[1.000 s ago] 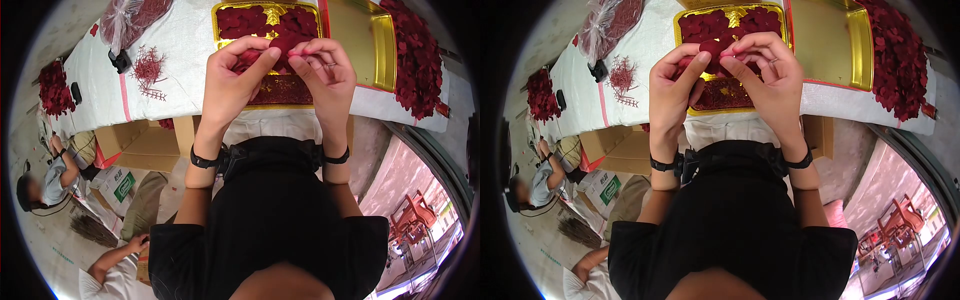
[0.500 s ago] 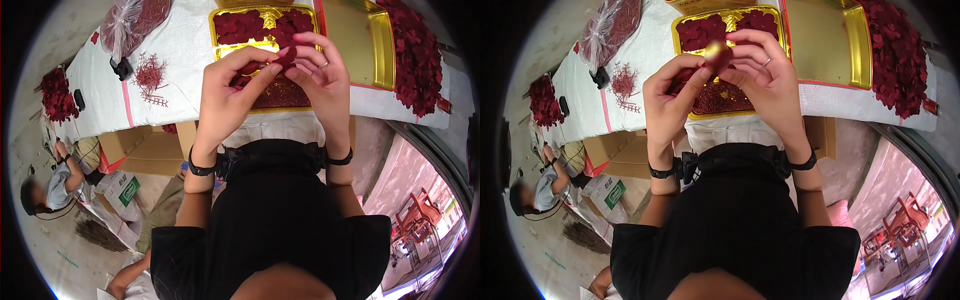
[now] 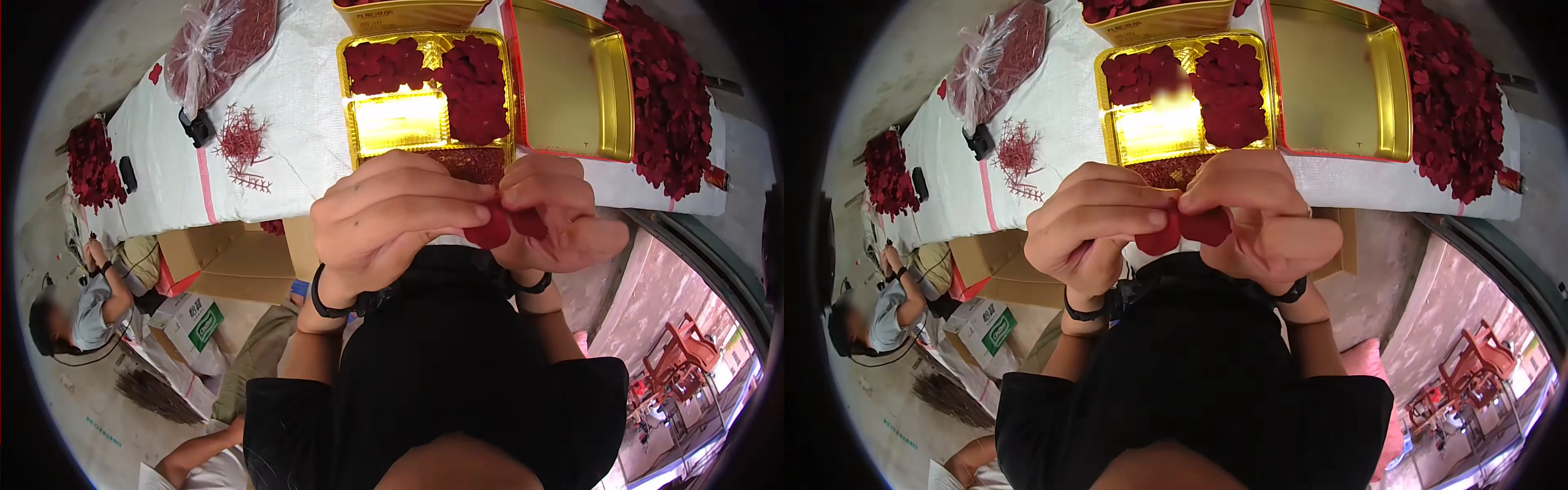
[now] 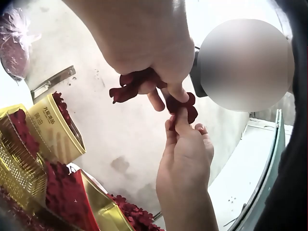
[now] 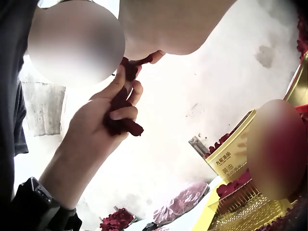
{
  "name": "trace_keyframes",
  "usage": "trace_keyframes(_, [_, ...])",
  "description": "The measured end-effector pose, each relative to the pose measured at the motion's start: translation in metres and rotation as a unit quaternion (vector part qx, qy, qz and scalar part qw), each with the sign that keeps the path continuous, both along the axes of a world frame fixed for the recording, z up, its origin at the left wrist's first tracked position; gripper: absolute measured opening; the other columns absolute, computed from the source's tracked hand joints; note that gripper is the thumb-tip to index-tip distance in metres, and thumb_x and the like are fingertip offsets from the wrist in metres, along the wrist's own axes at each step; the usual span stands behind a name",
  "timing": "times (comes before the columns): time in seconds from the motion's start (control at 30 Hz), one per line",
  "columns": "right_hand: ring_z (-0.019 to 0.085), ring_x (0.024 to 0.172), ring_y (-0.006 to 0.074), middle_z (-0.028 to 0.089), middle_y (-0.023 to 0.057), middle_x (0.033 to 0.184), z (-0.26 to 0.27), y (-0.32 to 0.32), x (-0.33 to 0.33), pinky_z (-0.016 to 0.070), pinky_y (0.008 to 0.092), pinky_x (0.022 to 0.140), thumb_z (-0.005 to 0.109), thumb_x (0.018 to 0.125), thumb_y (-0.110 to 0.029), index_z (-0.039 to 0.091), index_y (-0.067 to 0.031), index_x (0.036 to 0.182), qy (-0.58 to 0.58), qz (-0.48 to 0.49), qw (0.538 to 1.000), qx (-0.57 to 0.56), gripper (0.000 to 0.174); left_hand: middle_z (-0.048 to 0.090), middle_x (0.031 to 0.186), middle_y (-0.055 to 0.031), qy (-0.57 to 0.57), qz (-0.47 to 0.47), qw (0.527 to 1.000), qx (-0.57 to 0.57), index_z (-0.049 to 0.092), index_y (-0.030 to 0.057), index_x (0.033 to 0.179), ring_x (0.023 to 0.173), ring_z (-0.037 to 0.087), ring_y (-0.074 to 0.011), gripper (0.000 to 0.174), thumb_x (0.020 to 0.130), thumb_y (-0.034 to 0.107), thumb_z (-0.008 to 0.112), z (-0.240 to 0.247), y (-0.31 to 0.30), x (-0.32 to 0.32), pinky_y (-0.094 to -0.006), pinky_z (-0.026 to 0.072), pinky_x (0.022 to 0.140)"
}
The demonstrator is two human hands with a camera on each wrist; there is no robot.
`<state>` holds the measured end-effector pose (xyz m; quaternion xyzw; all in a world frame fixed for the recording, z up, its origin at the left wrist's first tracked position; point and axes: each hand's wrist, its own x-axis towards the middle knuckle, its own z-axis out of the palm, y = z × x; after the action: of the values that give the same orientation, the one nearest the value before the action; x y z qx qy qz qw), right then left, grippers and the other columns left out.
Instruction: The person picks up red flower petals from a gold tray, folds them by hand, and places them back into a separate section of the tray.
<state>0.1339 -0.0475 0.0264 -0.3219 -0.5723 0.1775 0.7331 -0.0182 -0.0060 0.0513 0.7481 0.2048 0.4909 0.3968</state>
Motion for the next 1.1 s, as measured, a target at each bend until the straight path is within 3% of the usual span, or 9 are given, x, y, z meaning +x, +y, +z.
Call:
trace_keyframes(0.1, [0.061, 0.073, 0.0247, 0.063, 0.015, 0.086, -0.003, 0.003, 0.009, 0.0503, 0.0328, 0.067, 0.069, 0.073, 0.008, 0.04, -0.0055, 0.084, -0.064, -0.006, 0.998, 0.003, 0.033, 0.069, 0.084, -0.0117, -0.046, -0.011, 0.998, -0.036, 0.068, -0.0018, 0.086, 0.069, 0.064, -0.0208, 0.013, 0.074, 0.003, 0.068, -0.006, 0.003, 0.002, -0.0292, 0.0508, 0.064])
trace_keyframes(0.23, [0.061, 0.085, 0.0186, 0.062, 0.0129, 0.096, -0.013, 0.015, 0.004, 0.0498, 0.0284, 0.074, 0.073, 0.074, 0.003, 0.047, -0.0039, 0.09, -0.044, -0.069, 0.977, -0.198, 0.031, 0.067, 0.076, -0.0029, 0.064, 0.123, 0.929, -0.343, 0.068, 0.0007, 0.088, 0.058, 0.056, -0.005, 0.008, 0.082, 0.004, 0.065, -0.014, 0.019, -0.003, -0.0192, 0.0427, 0.051])
trace_keyframes(0.37, [0.056, 0.099, 0.0147, 0.053, 0.0127, 0.115, -0.031, 0.02, 0.022, 0.0494, 0.0239, 0.078, 0.068, 0.077, 0.004, 0.055, -0.0021, 0.099, 0.01, -0.045, 0.943, -0.331, 0.026, 0.064, 0.066, -0.0021, 0.148, 0.223, 0.892, -0.365, 0.07, -0.0016, 0.089, 0.053, 0.053, -0.0053, 0.018, 0.081, 0.015, 0.071, -0.091, 0.081, -0.02, -0.0206, 0.0403, 0.048])
trace_keyframes(0.53, [0.056, 0.098, 0.0132, 0.052, 0.0113, 0.115, -0.043, 0.007, 0.028, 0.0485, 0.0225, 0.072, 0.064, 0.08, 0.006, 0.055, -0.0017, 0.101, 0.019, -0.038, 0.934, -0.354, 0.025, 0.067, 0.068, -0.0098, 0.255, 0.19, 0.909, -0.271, 0.07, -0.0002, 0.085, 0.061, 0.062, -0.0157, 0.019, 0.076, 0.016, 0.073, -0.138, 0.104, -0.009, -0.0287, 0.0479, 0.06])
trace_keyframes(0.77, [0.057, 0.088, 0.011, 0.053, 0.0107, 0.112, -0.045, 0.001, 0.024, 0.0474, 0.0217, 0.071, 0.062, 0.081, 0.006, 0.055, -0.0007, 0.099, 0.019, -0.042, 0.939, -0.34, 0.021, 0.067, 0.08, -0.009, 0.451, 0.278, 0.845, -0.073, 0.068, 0.0071, 0.088, 0.069, 0.063, -0.0276, 0.026, 0.068, 0.021, 0.079, -0.132, 0.095, 0.009, -0.0376, 0.0497, 0.065])
trace_keyframes(0.87, [0.058, 0.085, 0.011, 0.056, 0.0098, 0.107, -0.045, 0.003, 0.02, 0.0472, 0.0213, 0.07, 0.063, 0.08, 0.006, 0.057, -0.0014, 0.097, 0.014, -0.051, 0.941, -0.334, 0.019, 0.065, 0.082, -0.007, 0.406, 0.299, 0.863, -0.001, 0.066, 0.006, 0.088, 0.063, 0.061, -0.0227, 0.023, 0.074, 0.02, 0.076, -0.127, 0.094, -0.001, -0.0317, 0.0483, 0.058])
trace_keyframes(0.97, [0.059, 0.081, 0.0127, 0.06, 0.008, 0.097, -0.041, 0.005, 0.02, 0.0474, 0.022, 0.07, 0.067, 0.078, 0.004, 0.06, -0.0027, 0.094, -0.08, -0.025, 0.94, -0.332, 0.019, 0.059, 0.077, -0.0033, 0.035, 0.214, 0.917, -0.335, 0.062, 0.0048, 0.086, 0.055, 0.054, -0.0143, 0.017, 0.084, 0.02, 0.067, -0.107, 0.085, 0.006, -0.0235, 0.0416, 0.05])
trace_keyframes(1.0, [0.06, 0.079, 0.0135, 0.062, 0.0073, 0.094, -0.038, 0.006, 0.02, 0.0476, 0.0224, 0.07, 0.069, 0.076, 0.003, 0.061, -0.0031, 0.093, -0.126, -0.007, 0.936, -0.33, 0.019, 0.05, 0.071, -0.0002, -0.17, 0.092, 0.819, -0.54, 0.056, 0.006, 0.088, 0.05, 0.043, -0.008, 0.022, 0.093, 0.027, 0.053, -0.087, 0.076, 0.004, -0.0185, 0.0312, 0.045])
trace_keyframes(1.1, [0.061, 0.076, 0.0169, 0.064, 0.0063, 0.087, -0.022, 0.013, 0.002, 0.0495, 0.0257, 0.069, 0.074, 0.071, -0.002, 0.064, -0.0046, 0.093, -0.171, 0.028, 0.943, -0.286, 0.024, 0.049, 0.078, -0.0037, -0.348, -0.083, 0.705, -0.613, 0.048, 0.0061, 0.094, 0.058, 0.044, -0.0106, 0.038, 0.095, 0.041, 0.034, -0.074, 0.051, 0.009, -0.0226, 0.0281, 0.046])
